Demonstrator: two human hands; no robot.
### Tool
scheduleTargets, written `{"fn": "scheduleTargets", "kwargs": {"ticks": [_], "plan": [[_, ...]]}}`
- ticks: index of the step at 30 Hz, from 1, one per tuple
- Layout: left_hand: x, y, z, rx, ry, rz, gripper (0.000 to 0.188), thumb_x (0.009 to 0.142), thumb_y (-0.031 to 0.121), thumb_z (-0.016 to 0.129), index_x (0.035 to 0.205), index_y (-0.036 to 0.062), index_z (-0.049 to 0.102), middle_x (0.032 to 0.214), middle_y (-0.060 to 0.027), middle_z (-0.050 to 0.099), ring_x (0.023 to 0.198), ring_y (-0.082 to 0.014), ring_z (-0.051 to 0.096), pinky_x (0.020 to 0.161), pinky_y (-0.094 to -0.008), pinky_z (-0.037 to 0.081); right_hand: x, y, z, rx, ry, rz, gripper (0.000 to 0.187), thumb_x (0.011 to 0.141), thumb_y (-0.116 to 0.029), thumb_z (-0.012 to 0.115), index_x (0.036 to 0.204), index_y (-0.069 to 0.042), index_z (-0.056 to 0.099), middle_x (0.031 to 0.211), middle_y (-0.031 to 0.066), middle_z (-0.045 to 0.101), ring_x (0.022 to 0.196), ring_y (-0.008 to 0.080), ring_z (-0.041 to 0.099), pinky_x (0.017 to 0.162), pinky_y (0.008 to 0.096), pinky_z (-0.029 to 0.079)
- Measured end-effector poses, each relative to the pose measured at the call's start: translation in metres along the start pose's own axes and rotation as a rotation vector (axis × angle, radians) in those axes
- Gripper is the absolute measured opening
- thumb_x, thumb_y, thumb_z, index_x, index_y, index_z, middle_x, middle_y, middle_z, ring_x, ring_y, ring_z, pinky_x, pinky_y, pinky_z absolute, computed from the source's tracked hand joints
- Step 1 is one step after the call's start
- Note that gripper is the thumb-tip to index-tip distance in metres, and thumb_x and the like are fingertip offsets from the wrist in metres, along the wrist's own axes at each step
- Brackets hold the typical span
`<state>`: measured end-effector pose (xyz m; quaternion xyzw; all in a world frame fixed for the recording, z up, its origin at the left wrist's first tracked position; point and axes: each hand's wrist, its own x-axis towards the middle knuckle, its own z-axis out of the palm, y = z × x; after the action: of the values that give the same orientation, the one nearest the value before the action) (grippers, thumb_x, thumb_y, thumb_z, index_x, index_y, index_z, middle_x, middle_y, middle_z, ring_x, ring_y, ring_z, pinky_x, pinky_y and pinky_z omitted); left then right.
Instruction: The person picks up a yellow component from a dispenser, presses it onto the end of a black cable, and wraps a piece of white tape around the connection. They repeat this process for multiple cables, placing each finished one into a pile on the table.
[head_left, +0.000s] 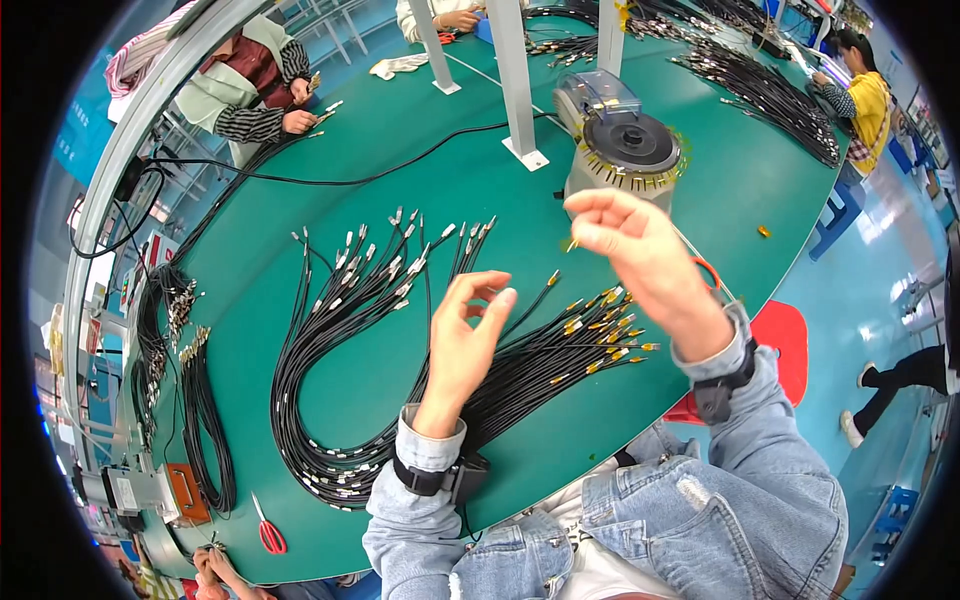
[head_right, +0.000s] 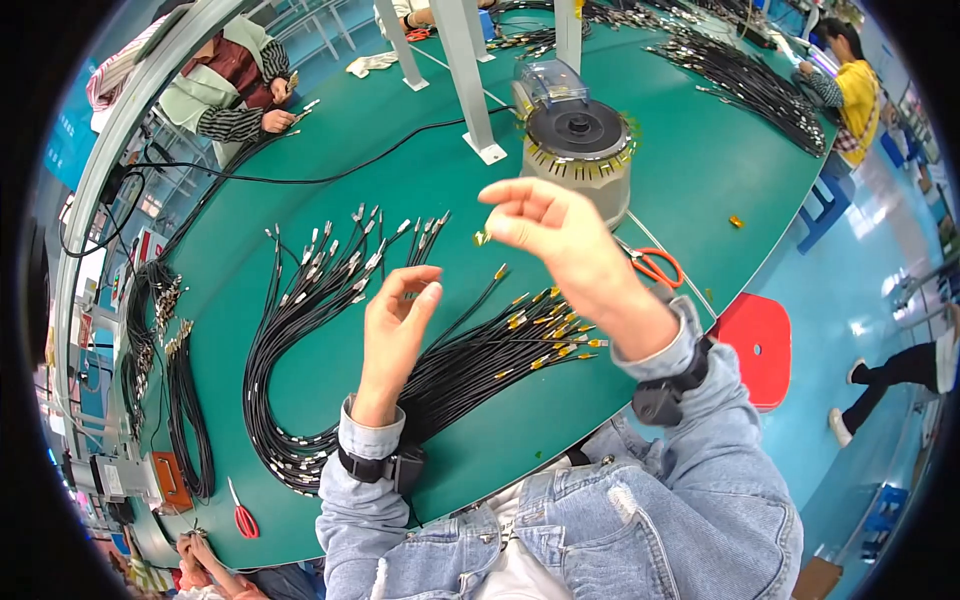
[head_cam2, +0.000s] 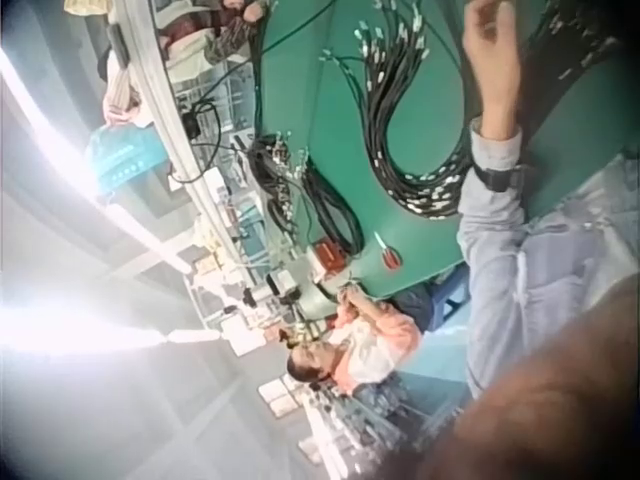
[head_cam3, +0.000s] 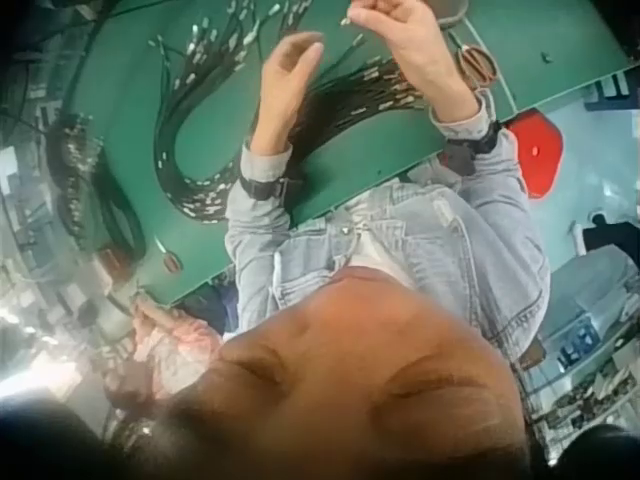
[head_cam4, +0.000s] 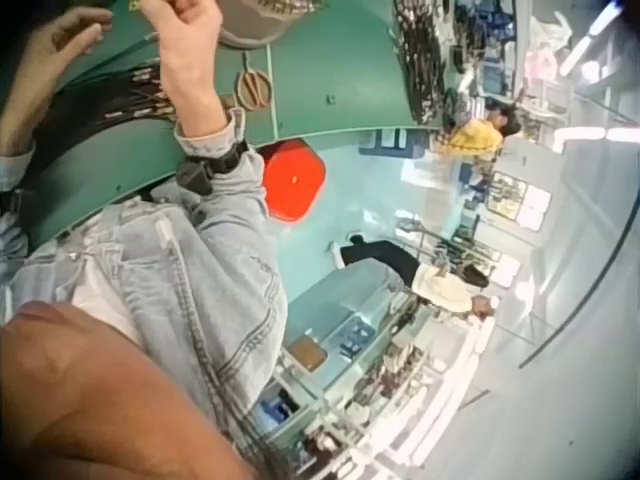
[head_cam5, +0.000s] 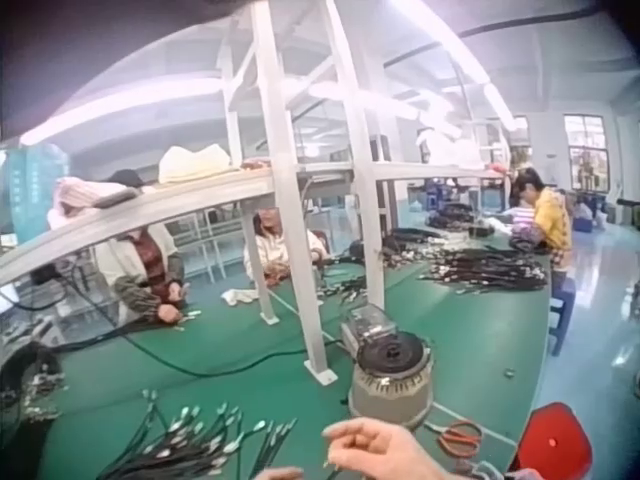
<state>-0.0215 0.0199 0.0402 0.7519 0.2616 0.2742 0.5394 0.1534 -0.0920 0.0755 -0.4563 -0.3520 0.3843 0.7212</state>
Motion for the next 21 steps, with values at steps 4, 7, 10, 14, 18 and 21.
{"fn": "scheduleTargets", "kwargs": {"ticks": [4,7,10,14,18,21], "plan": [[-0.015,0.009,0.012,-0.409,-0.03,-0.103,0.021,0.085,0.015,0.06,0.1,0.0014,0.056,0.099,-0.0057,0.058,0.086,-0.0121,0.054,0.074,-0.0249,0.044,-0.014,0.02,0.03,0.015,0.028,-0.008,0.028,0.082,-0.004,0.061,0.108,0.002,0.054,0.088,0.003,0.057,0.084,0.0095,0.053,0.078,0.0233,0.042],[-0.018,0.008,0.015,-0.585,0.007,-0.141,0.02,0.085,0.015,0.06,0.1,0.0018,0.056,0.098,-0.0053,0.058,0.085,-0.0118,0.054,0.075,-0.0246,0.043,-0.02,0.039,0.043,-0.072,0.019,-0.109,0.028,0.082,-0.002,0.061,0.108,0.002,0.054,0.087,0.0032,0.056,0.083,0.01,0.053,0.078,0.0237,0.042],[-0.018,0.007,0.013,-0.576,0.109,-0.068,0.017,0.085,0.013,0.06,0.098,0.002,0.057,0.095,-0.0048,0.059,0.082,-0.0108,0.053,0.074,-0.0245,0.043,-0.023,0.05,0.049,-0.133,0.014,-0.187,0.028,0.081,0.0,0.06,0.108,0.002,0.054,0.087,0.0035,0.056,0.083,0.0102,0.053,0.079,0.024,0.042],[-0.017,0.0,0.01,-0.567,0.171,-0.076,0.013,0.085,0.012,0.059,0.093,0.0021,0.059,0.093,-0.0043,0.06,0.08,-0.0099,0.053,0.073,-0.0241,0.043,-0.022,0.056,0.051,-0.168,0.014,-0.247,0.029,0.081,0.002,0.06,0.108,0.003,0.053,0.087,0.0038,0.056,0.083,0.0103,0.053,0.079,0.024,0.042],[-0.017,0.001,0.009,-0.501,0.196,-0.063,0.011,0.086,0.011,0.058,0.091,0.0019,0.059,0.091,-0.0041,0.06,0.079,-0.0094,0.052,0.073,-0.0238,0.042,-0.02,0.06,0.047,-0.165,0.015,-0.256,0.029,0.081,0.002,0.06,0.109,0.003,0.053,0.087,0.0041,0.056,0.084,0.0103,0.052,0.079,0.0241,0.042],[-0.016,0.002,0.009,-0.519,0.211,-0.053,0.011,0.086,0.012,0.058,0.092,0.0018,0.059,0.092,-0.0041,0.06,0.079,-0.0093,0.052,0.073,-0.0238,0.042,-0.02,0.061,0.045,-0.156,0.025,-0.249,0.028,0.081,0.002,0.059,0.109,0.003,0.053,0.087,0.0044,0.056,0.084,0.0105,0.052,0.079,0.0241,0.042]]}}
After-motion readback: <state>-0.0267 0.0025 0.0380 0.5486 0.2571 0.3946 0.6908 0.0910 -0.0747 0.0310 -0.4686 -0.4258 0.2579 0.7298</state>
